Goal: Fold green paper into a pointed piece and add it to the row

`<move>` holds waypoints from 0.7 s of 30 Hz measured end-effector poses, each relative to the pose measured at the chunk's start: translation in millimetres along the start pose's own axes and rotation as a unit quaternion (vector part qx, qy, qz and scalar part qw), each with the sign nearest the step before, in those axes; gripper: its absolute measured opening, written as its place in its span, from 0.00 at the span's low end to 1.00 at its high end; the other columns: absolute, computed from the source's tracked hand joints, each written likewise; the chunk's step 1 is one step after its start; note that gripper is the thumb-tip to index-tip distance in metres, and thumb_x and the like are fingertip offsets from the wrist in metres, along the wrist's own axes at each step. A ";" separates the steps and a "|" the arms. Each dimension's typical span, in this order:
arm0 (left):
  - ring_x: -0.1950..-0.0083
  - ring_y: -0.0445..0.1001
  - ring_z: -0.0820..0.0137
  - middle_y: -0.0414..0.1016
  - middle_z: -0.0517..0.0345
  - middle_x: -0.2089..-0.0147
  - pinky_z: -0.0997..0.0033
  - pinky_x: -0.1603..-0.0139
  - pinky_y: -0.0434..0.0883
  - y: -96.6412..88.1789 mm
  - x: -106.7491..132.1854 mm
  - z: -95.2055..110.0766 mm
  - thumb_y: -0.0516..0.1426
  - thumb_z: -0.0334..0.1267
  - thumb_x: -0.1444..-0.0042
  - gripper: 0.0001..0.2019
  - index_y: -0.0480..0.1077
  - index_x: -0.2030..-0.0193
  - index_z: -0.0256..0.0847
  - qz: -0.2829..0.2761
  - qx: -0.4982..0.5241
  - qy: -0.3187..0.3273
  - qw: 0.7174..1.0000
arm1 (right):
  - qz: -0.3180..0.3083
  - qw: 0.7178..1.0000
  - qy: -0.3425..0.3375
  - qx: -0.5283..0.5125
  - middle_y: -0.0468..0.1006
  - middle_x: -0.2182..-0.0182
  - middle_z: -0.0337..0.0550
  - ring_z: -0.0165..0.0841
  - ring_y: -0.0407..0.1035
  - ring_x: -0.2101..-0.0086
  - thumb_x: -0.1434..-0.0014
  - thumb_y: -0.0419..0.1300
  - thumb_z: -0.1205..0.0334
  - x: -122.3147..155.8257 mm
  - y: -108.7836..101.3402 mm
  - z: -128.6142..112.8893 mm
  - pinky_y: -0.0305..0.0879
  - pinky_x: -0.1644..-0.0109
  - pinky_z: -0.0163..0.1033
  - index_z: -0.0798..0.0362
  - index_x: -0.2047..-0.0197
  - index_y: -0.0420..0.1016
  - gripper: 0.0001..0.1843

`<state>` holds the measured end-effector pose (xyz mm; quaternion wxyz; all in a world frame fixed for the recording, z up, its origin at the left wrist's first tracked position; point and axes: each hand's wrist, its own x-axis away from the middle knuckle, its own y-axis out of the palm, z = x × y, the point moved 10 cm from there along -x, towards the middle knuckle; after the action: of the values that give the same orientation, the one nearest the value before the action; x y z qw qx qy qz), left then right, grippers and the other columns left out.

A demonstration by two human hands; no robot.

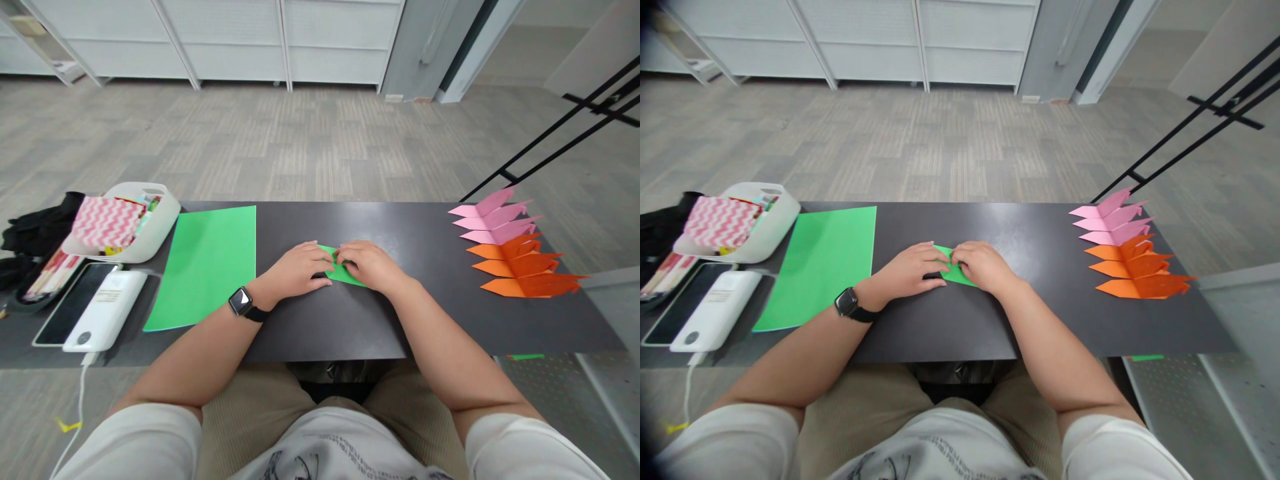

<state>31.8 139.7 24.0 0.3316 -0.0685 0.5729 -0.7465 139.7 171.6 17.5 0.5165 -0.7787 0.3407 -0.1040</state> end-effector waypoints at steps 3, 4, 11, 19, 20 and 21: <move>0.38 0.80 0.59 0.85 0.54 0.42 0.48 0.26 0.68 0.4 -1.6 -3.3 0.63 0.43 0.29 0.08 0.83 0.48 0.47 0.008 0.002 -0.006 1.000 | 0.028 0.999 0.016 0.009 0.86 0.50 0.45 0.43 0.77 0.47 0.35 0.60 0.74 1.5 -8.7 4.7 0.68 0.37 0.50 0.47 0.54 0.84 0.16; 0.39 0.80 0.59 0.85 0.53 0.43 0.49 0.28 0.69 0.9 -2.5 -3.8 0.63 0.42 0.28 0.08 0.83 0.48 0.47 0.010 0.002 -0.010 1.000 | 0.038 0.999 0.027 0.010 0.86 0.50 0.45 0.43 0.77 0.48 0.34 0.60 0.73 3.2 -12.9 7.4 0.68 0.38 0.50 0.47 0.53 0.84 0.15; 0.42 0.80 0.60 0.84 0.54 0.44 0.55 0.36 0.71 -0.4 -4.8 -4.6 0.61 0.42 0.29 0.10 0.81 0.46 0.47 0.015 -0.001 -0.036 0.999 | -0.041 0.999 0.030 0.003 0.83 0.56 0.44 0.42 0.75 0.53 0.38 0.74 0.58 13.1 -7.8 4.1 0.67 0.46 0.45 0.45 0.52 0.84 0.11; 0.41 0.78 0.59 0.83 0.53 0.42 0.55 0.35 0.71 -7.3 -2.5 -5.5 0.64 0.44 0.31 0.12 0.79 0.44 0.47 0.019 0.019 -0.016 1.000 | -0.049 0.999 0.022 -0.003 0.84 0.60 0.40 0.37 0.77 0.59 0.37 0.69 0.67 11.1 -10.7 -1.3 0.65 0.52 0.41 0.46 0.57 0.84 0.06; 0.41 0.78 0.59 0.83 0.53 0.42 0.55 0.35 0.70 -8.3 -2.4 -6.3 0.64 0.43 0.30 0.11 0.80 0.44 0.47 0.026 0.013 -0.015 0.999 | -0.045 0.999 0.020 -0.006 0.84 0.61 0.40 0.36 0.77 0.60 0.37 0.69 0.66 11.2 -12.6 -1.7 0.64 0.53 0.41 0.46 0.59 0.84 0.05; 0.42 0.78 0.60 0.83 0.54 0.42 0.55 0.35 0.70 -9.1 -2.4 -7.2 0.63 0.43 0.30 0.10 0.80 0.45 0.47 0.032 0.006 -0.016 0.999 | -0.043 0.999 0.017 -0.010 0.84 0.62 0.40 0.36 0.76 0.61 0.36 0.68 0.66 11.4 -14.1 -2.3 0.64 0.54 0.40 0.46 0.60 0.84 0.05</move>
<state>26.4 148.0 30.4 0.3647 -0.0601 0.5651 -0.7376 153.0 165.9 28.7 0.4984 -0.7955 0.3168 -0.1355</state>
